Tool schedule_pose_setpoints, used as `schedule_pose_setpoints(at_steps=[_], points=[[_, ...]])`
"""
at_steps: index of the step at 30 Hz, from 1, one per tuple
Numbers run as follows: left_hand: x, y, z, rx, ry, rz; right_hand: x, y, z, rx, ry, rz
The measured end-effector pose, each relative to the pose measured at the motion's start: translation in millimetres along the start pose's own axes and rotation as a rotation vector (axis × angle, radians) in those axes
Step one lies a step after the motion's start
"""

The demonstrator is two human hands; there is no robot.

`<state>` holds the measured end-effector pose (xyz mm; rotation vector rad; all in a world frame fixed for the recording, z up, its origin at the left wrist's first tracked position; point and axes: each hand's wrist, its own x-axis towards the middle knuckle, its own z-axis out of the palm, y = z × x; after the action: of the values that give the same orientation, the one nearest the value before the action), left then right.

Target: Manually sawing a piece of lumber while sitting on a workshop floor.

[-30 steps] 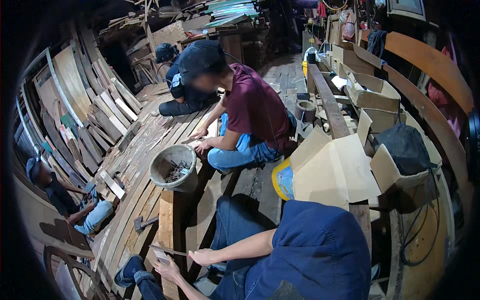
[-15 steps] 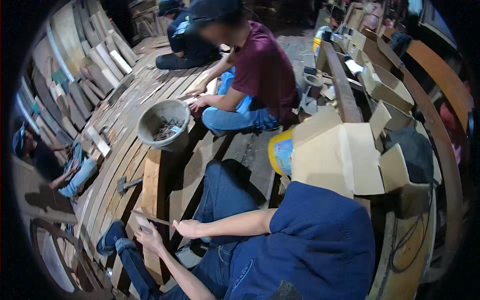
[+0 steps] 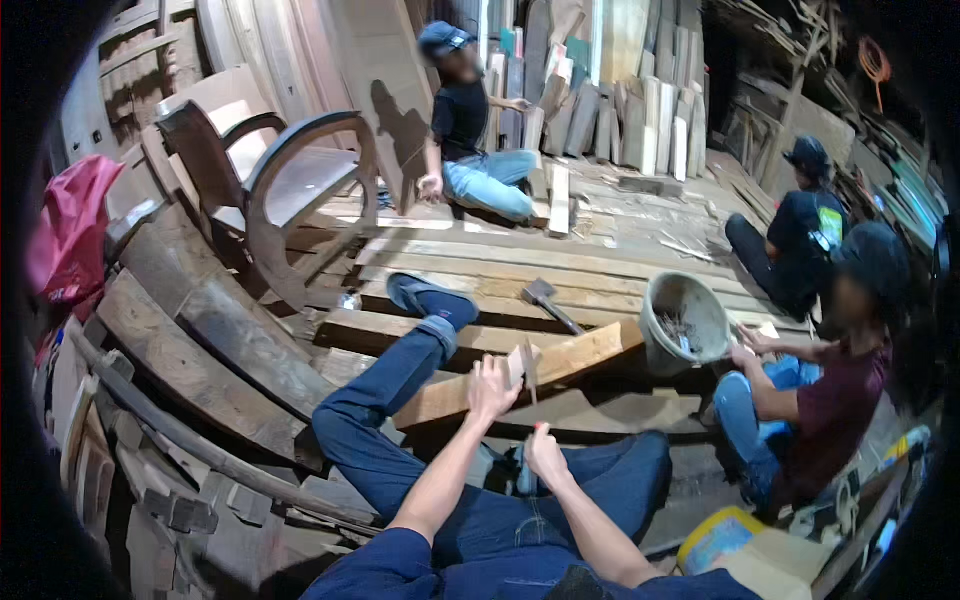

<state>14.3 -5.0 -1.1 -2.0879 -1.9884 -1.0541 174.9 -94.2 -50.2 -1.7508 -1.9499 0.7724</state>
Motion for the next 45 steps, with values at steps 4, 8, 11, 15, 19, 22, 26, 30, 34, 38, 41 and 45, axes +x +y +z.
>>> schedule_pose_setpoints(at_steps=[4, 8, 11, 15, 19, 22, 26, 30, 34, 38, 41, 45], points=[[-4, -10, -9, -0.058, 0.016, -0.063, 3, -2, 7, -0.033, 0.029, -0.138], [0, -1, -4, -0.054, -0.008, -0.064, 4, 9, 5, 0.001, 0.037, -0.133], [1, 2, -1, -0.059, -0.031, -0.072, 7, 14, 4, 0.009, 0.039, -0.138], [3, 1, 1, -0.067, -0.024, -0.073, 8, 19, 7, 0.002, 0.039, -0.153], [0, -3, -3, -0.079, -0.05, -0.089, 1, 13, 5, -0.022, 0.037, -0.149], [-2, -5, -5, -0.071, -0.036, -0.092, 0, 12, 3, -0.019, 0.01, -0.096], [1, 1, -5, -0.073, -0.038, -0.084, 4, 24, 3, 0.004, 0.076, -0.147], [1, -2, -3, -0.084, -0.004, -0.052, 5, 21, 0, 0.012, 0.088, -0.146], [1, -1, -3, -0.073, -0.021, -0.071, 4, 17, -4, -0.019, 0.131, -0.133], [2, -1, -1, -0.075, -0.005, -0.072, 5, 19, -3, -0.03, 0.158, -0.12], [2, -3, -1, -0.077, -0.016, -0.078, 6, 16, -4, -0.036, 0.133, -0.083], [2, -2, 0, -0.063, -0.009, -0.066, 7, 20, -1, -0.026, 0.162, -0.106]])
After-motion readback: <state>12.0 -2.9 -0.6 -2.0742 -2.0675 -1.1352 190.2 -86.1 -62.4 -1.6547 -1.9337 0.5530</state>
